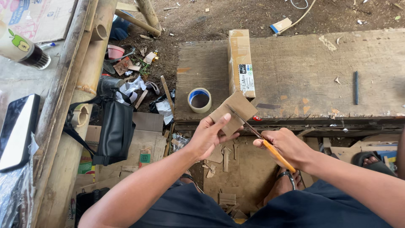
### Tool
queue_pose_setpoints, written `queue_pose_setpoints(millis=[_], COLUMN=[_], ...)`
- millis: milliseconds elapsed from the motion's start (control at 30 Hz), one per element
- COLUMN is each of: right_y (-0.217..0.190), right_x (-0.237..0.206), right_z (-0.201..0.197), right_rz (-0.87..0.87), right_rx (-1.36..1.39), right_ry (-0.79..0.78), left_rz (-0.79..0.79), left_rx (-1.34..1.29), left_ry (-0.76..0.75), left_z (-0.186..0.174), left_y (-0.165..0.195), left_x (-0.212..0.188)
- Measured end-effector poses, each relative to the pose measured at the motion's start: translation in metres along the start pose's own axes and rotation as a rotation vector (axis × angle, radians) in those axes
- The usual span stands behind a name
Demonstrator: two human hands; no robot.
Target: The person cuts a piece of cardboard with scissors, places it into a small cardboard box, and secures it with clear tape. They then use a utility knife to trim the edges and fold the flaps to close the box.
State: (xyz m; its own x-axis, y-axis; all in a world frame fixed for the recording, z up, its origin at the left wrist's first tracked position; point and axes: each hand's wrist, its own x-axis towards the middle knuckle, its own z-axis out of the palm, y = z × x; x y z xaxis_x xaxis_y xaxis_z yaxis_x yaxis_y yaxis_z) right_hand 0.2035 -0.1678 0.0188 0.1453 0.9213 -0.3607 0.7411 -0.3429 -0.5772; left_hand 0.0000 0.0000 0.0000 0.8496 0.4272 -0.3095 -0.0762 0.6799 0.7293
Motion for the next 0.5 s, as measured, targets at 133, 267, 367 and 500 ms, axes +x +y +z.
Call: queue_pose_setpoints(millis=[133, 267, 367, 500], right_y=[-0.008, -0.004, 0.005, 0.013], right_x=[-0.004, -0.018, -0.021, -0.021], right_z=[0.003, 0.02, 0.032, 0.041], right_rz=[0.04, 0.078, 0.079, 0.035], right_rx=[0.056, 0.042, 0.013, 0.012], right_ry=[-0.031, -0.116, -0.153, -0.152], left_rz=[0.014, -0.123, -0.18, -0.189], left_rx=[0.26, 0.203, 0.139, 0.131], left_ry=[0.13, 0.134, 0.139, 0.192], left_z=[-0.013, -0.01, -0.009, -0.007], left_y=[-0.008, -0.041, -0.056, -0.065], left_x=[0.001, -0.016, -0.026, -0.028])
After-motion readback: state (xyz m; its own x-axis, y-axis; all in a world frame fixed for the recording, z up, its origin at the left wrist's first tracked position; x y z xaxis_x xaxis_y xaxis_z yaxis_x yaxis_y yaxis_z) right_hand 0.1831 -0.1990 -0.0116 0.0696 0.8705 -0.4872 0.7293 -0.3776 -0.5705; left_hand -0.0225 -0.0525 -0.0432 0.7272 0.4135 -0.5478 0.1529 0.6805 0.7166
